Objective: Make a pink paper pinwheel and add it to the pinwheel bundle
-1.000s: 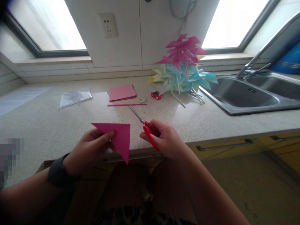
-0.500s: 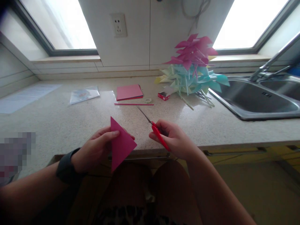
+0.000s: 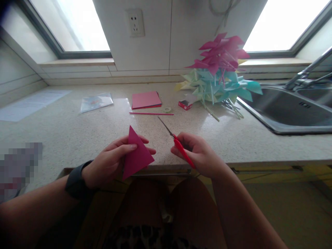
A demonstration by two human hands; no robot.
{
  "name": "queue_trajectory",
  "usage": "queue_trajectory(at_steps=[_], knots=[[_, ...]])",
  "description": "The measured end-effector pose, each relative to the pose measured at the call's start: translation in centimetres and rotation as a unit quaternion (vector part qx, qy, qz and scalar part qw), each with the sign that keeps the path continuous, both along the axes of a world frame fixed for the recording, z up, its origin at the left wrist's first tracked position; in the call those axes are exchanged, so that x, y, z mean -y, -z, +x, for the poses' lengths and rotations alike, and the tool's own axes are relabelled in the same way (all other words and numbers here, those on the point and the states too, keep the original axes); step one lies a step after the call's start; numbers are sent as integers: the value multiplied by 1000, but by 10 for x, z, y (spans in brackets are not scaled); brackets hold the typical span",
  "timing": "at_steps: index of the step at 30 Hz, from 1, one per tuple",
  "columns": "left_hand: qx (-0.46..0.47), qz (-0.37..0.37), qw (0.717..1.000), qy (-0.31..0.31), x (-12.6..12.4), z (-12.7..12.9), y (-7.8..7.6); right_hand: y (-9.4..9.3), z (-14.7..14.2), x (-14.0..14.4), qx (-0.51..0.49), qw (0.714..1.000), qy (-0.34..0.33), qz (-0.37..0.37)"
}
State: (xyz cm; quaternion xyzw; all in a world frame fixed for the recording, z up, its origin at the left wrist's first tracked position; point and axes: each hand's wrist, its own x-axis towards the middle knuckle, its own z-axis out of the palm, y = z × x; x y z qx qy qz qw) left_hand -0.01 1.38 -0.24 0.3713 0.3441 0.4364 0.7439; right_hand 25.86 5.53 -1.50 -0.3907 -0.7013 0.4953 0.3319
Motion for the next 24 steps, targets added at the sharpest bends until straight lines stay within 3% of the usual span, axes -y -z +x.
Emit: queue_trajectory(at_steps=[10,16,24], knots=[[-16,-1,1000,-2,0,1,5,1,-4,1,44,999,6,28],[-9,9,1000,28,1,3,4,1,-6,2,54,998,6,30],[14,-5,1000,0,-1,1,-1,1,-5,3,24,999,17,30]])
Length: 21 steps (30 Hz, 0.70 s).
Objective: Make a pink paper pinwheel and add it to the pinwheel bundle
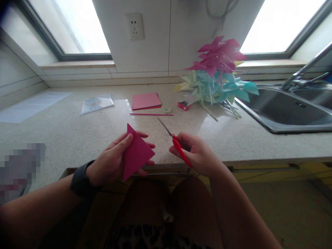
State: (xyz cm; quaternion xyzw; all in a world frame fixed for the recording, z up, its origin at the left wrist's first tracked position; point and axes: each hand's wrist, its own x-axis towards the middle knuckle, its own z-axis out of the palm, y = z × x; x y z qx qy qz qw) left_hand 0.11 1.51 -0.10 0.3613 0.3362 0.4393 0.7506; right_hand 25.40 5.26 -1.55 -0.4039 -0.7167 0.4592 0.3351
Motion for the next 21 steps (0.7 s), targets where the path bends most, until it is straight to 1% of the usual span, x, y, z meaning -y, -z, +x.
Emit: queue_trajectory(at_steps=[2,7,11,14,16,19,21], knots=[[3,13,1000,1,-1,0,-1,1,0,0,-6,1000,2,0],[35,81,996,-21,-3,2,0,3,1,0,-10,1000,5,-8],[43,82,995,-30,-1,2,2,3,2,-1,-11,1000,8,-5],[18,82,996,-27,-1,0,1,4,3,-1,4,1000,12,2],[-15,91,995,-30,-1,-1,-1,4,3,-2,10,1000,13,9],[-74,113,990,-47,-4,-3,-2,4,4,-2,8,1000,10,15],[-92,137,985,-56,-6,-4,1,4,4,-2,4,1000,8,10]])
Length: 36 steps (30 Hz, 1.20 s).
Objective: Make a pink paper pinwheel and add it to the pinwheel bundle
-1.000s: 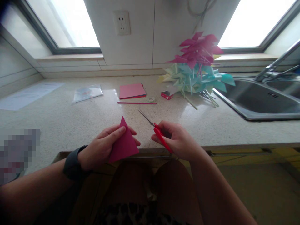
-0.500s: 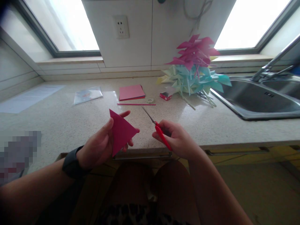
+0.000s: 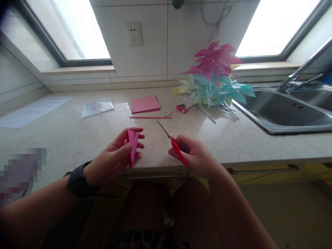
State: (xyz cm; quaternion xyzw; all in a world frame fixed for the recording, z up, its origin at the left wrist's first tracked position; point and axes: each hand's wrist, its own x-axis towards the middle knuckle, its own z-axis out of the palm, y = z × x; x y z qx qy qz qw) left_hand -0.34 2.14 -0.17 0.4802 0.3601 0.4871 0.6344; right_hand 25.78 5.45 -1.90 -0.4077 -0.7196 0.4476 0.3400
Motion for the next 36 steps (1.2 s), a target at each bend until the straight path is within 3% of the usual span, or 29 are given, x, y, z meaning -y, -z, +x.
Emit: queue_trajectory(at_steps=[4,7,13,17,22,36], knots=[[-39,27,999,15,-5,-4,7,-1,0,1,-24,999,-13,-22],[-68,55,996,6,-6,-5,8,-3,4,2,-82,992,-73,-67],[-36,91,995,-15,-6,-1,5,-3,16,3,-189,946,-214,-151],[-26,79,996,-22,-6,0,4,-13,3,12,-201,918,-262,-218],[-24,74,997,-16,-5,0,4,-30,-19,24,-142,923,-248,-260],[-34,77,996,-15,-1,1,3,-33,-21,28,-133,919,-197,-314]])
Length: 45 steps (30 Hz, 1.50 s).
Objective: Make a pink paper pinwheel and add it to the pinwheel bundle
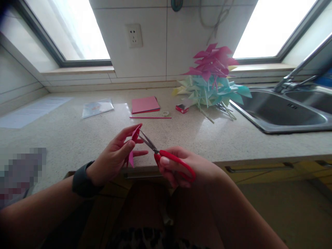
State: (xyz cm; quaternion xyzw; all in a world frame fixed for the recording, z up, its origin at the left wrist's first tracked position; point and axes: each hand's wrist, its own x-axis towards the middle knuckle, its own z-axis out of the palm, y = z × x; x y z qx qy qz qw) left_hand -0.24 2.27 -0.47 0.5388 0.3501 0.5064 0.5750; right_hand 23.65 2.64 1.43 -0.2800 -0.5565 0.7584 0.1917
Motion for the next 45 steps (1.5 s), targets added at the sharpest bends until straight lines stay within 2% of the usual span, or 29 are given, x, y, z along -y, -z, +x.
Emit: queue_trajectory(at_steps=[4,12,20,24,29,36,41,45], knots=[[5,-33,999,-9,2,2,-6,1,3,2,-5,999,36,-14],[11,-63,998,-16,2,2,-6,4,13,1,-5,999,27,-23],[-66,-53,996,-25,2,-4,-5,7,19,0,-39,999,12,-31],[-32,-66,996,-41,3,-2,-6,9,21,0,-49,998,-13,-28],[30,-52,996,-62,2,1,-11,8,25,0,-48,998,0,-38],[85,-162,983,1,7,1,-20,15,40,-12,-73,997,-37,6],[122,-185,974,43,12,2,-21,26,47,-23,-96,992,-86,11],[115,-189,974,58,10,-2,-21,21,47,-27,-93,989,-111,28]])
